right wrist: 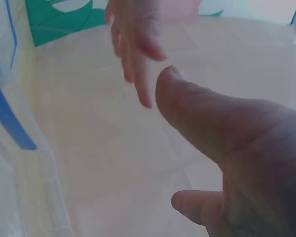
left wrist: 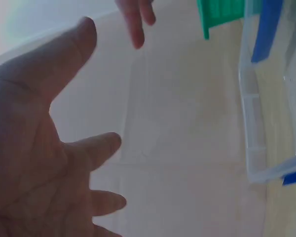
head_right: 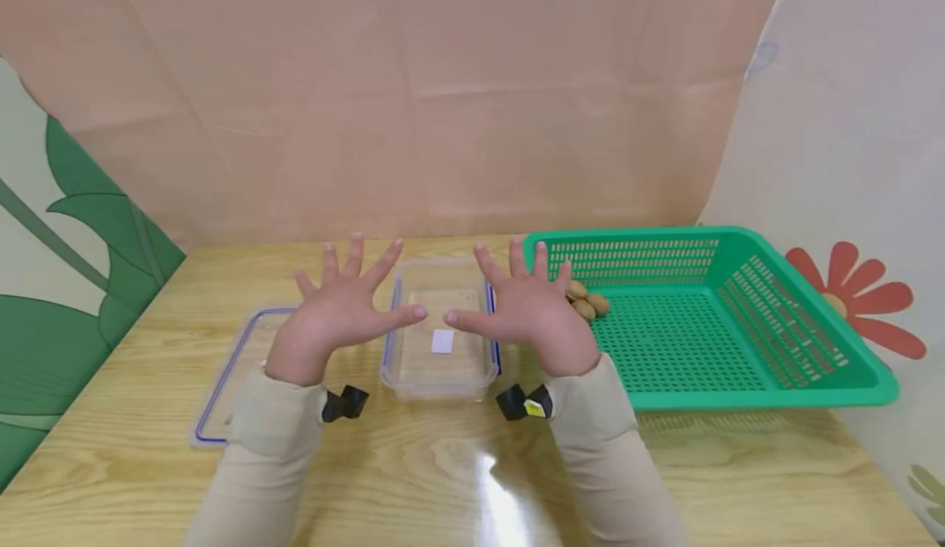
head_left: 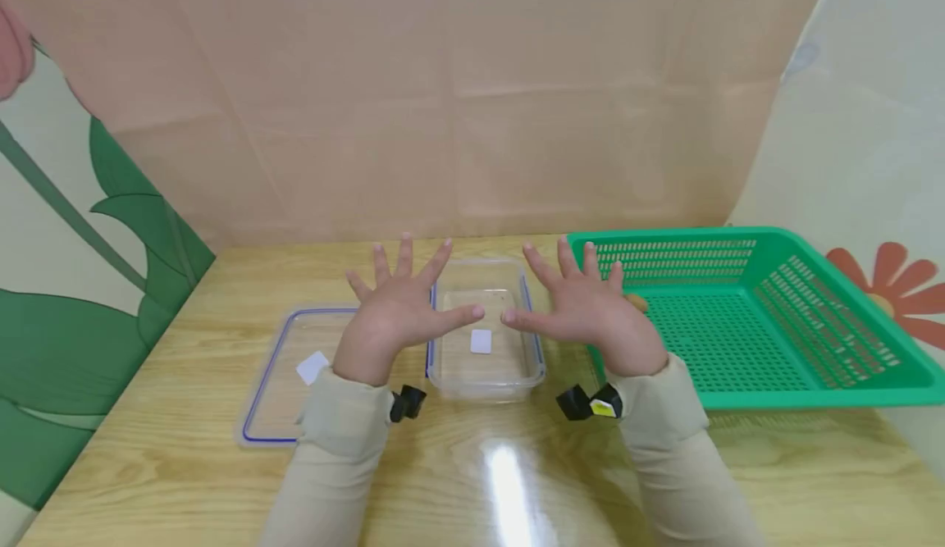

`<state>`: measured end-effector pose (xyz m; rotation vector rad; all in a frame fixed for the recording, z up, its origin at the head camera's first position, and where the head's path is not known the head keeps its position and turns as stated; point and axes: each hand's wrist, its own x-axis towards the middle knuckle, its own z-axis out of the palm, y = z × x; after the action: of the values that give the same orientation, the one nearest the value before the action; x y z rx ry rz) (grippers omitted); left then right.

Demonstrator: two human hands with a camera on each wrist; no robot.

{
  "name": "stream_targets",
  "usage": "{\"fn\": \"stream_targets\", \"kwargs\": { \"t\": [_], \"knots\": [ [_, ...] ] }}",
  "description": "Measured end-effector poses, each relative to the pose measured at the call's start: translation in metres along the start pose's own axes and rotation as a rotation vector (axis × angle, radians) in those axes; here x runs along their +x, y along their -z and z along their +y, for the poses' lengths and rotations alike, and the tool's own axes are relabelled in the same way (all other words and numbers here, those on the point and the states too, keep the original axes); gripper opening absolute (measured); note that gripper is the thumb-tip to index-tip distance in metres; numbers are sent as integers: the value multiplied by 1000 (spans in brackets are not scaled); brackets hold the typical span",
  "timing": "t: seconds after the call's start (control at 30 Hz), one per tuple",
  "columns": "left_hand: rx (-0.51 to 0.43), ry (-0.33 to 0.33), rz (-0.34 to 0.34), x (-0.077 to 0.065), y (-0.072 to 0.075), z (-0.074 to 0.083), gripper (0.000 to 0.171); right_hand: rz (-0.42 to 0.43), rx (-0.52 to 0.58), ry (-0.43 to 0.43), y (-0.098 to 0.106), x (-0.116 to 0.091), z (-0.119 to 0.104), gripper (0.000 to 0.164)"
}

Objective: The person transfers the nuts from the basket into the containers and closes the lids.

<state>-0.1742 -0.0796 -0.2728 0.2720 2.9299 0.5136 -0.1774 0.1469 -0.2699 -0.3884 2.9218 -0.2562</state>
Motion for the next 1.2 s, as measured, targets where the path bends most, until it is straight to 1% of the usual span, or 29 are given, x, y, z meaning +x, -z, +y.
{"fn": "stream_targets", "kwargs": {
  "t": [0.1, 0.17, 0.23, 0.3, 0.4, 0.47, 0.53, 0.6, 0.67, 0.77, 0.83, 0.9, 1.0, 1.2],
  "knots": [
    [-163, -63, 39, 2, -6, -8, 87, -15, 38, 74, 8, -8, 4, 97],
    [-306, -94, 79, 5, -13, -17, 81, -33, 80, 162, 17, -15, 9, 93],
    [-474, -97, 132, 8, -23, -29, 73, -58, 136, 276, 26, -21, 18, 89],
    [-661, -83, 192, 13, -34, -41, 65, -78, 173, 385, 35, -25, 29, 86],
    [-941, -12, 288, 20, -54, -55, 51, -100, 208, 506, 47, -29, 47, 84],
    [-1107, 42, 339, 23, -67, -61, 44, -136, 259, 563, 54, -29, 60, 83],
    [-1241, 95, 375, 24, -80, -64, 41, -166, 313, 617, 60, -27, 73, 85],
    [-1362, 112, 390, 25, -90, -66, 41, -209, 395, 672, 64, -23, 86, 86],
    [-1464, 111, 390, 24, -97, -65, 41, -244, 474, 735, 65, -16, 99, 88],
    [-1566, 91, 382, 24, -105, -61, 42, -296, 596, 830, 64, -5, 118, 86],
    [-1600, 87, 384, 25, -107, -59, 42, -315, 650, 888, 62, 2, 128, 84],
    [-1622, 94, 390, 25, -109, -57, 42, -323, 684, 912, 59, 8, 137, 83],
    [-1627, 114, 404, 25, -112, -56, 41, -341, 728, 906, 54, 15, 148, 80],
    [-1641, 151, 406, 25, -119, -55, 39, -378, 787, 839, 41, 28, 174, 67]
  ]
}}
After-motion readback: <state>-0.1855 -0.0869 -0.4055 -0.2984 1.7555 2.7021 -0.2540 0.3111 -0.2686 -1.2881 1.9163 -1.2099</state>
